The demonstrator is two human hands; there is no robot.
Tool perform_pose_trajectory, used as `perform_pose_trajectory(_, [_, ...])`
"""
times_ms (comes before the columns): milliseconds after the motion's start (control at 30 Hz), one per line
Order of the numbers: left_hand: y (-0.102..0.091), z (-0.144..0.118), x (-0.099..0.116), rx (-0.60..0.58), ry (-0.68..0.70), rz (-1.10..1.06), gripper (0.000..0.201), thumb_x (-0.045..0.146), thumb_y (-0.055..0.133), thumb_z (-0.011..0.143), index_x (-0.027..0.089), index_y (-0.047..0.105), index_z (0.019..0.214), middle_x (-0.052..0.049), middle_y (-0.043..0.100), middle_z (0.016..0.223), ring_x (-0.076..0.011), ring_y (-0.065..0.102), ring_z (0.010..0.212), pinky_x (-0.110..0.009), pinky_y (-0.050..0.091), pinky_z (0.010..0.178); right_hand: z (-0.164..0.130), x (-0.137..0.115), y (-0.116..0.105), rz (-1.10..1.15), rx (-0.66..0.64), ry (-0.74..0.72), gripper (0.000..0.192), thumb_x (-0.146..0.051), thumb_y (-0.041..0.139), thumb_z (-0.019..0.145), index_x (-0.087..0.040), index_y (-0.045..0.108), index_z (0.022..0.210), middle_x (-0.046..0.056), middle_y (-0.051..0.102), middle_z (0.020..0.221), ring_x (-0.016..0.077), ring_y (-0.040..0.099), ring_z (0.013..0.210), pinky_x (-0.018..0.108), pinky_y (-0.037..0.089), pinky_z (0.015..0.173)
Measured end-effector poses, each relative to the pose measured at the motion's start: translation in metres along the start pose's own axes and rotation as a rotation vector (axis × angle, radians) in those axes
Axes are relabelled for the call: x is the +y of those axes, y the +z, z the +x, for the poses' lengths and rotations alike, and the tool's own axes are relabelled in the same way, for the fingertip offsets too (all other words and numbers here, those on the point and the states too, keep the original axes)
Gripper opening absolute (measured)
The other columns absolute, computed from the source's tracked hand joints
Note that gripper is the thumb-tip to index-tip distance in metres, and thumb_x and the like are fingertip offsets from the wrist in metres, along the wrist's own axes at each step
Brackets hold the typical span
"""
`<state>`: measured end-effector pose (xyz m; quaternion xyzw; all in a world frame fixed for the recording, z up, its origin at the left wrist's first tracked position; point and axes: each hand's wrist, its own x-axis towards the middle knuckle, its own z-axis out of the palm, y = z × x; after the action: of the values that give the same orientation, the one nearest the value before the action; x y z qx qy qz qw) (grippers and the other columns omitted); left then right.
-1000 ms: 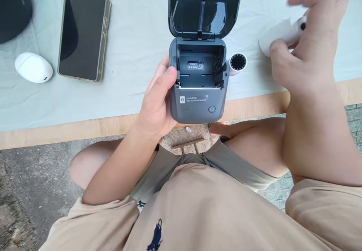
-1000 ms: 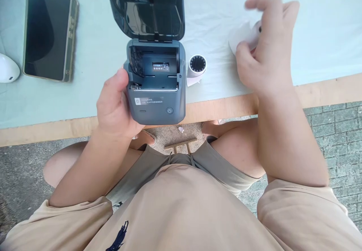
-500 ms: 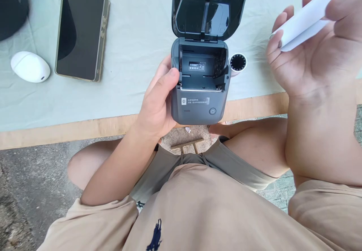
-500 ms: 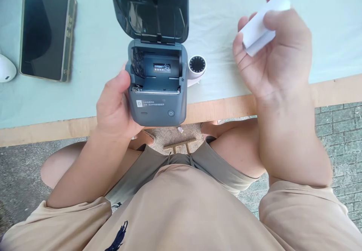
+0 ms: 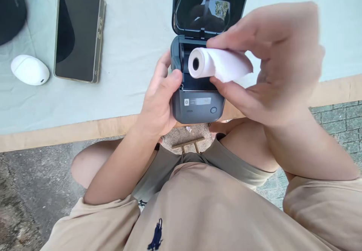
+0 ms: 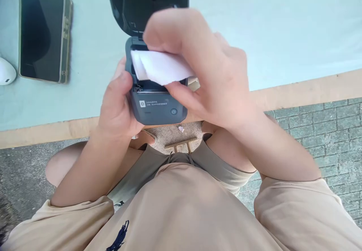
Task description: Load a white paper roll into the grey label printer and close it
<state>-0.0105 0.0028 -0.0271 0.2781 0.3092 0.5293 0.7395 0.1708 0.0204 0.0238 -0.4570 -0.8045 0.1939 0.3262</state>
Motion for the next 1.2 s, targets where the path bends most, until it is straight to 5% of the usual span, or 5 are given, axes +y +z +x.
perform_pose_trajectory(333, [0.004, -0.007, 0.003, -0.029, 0.008, 0.043, 0.03, 0.031, 0.051, 0.091, 0.026, 0.049, 0.12, 0.001, 0.056, 0.132, -0.0253, 0.049, 0.135, -0.039, 0.052, 0.102, 0.003, -0.002, 0.01, -0.217, 0.019, -0.186, 0.011, -0.013, 0.057, 0.078, -0.019, 0.06, 0.087, -0.002, 0.069, 0.093, 0.017, 0.067, 0.093, 0.031, 0.051, 0.081])
perform_pose_trajectory(533, [0.004, -0.006, 0.003, -0.026, 0.02, 0.041, 0.032, 0.032, 0.052, 0.09, 0.024, 0.052, 0.12, 0.0, 0.06, 0.122, -0.0278, 0.045, 0.138, -0.042, 0.051, 0.101, 0.001, -0.002, 0.014, -0.267, 0.19, -0.303, 0.007, -0.021, 0.059, 0.08, -0.021, 0.062, 0.086, 0.0, 0.066, 0.084, 0.0163, 0.063, 0.082, 0.031, 0.045, 0.075])
perform_pose_trajectory(767, [0.004, -0.007, 0.006, -0.016, -0.01, 0.056, 0.028, 0.037, 0.055, 0.09, 0.029, 0.051, 0.116, -0.001, 0.057, 0.131, -0.0249, 0.054, 0.129, -0.036, 0.055, 0.099, -0.002, -0.005, 0.016, -0.267, 0.156, -0.346, 0.008, -0.021, 0.059, 0.081, -0.022, 0.061, 0.088, -0.003, 0.066, 0.085, 0.0113, 0.062, 0.078, 0.028, 0.041, 0.07])
perform_pose_trajectory(1000, [0.002, -0.007, 0.003, -0.043, 0.022, 0.018, 0.046, 0.024, 0.067, 0.079, 0.026, 0.046, 0.119, -0.002, 0.066, 0.112, -0.0276, 0.049, 0.134, -0.041, 0.052, 0.103, -0.005, -0.003, 0.022, -0.149, 0.132, -0.487, 0.008, -0.025, 0.063, 0.08, -0.023, 0.064, 0.087, -0.004, 0.066, 0.084, 0.0112, 0.063, 0.084, 0.03, 0.043, 0.075])
perform_pose_trajectory(1200, [-0.002, -0.006, 0.002, -0.056, 0.033, 0.098, 0.065, 0.028, 0.079, 0.068, 0.025, 0.043, 0.122, -0.004, 0.064, 0.119, -0.0325, 0.048, 0.135, -0.041, 0.052, 0.101, -0.001, 0.001, 0.01, -0.154, 0.145, -0.313, 0.014, -0.026, 0.061, 0.081, -0.016, 0.063, 0.091, 0.006, 0.065, 0.094, 0.0164, 0.06, 0.09, 0.035, 0.047, 0.08])
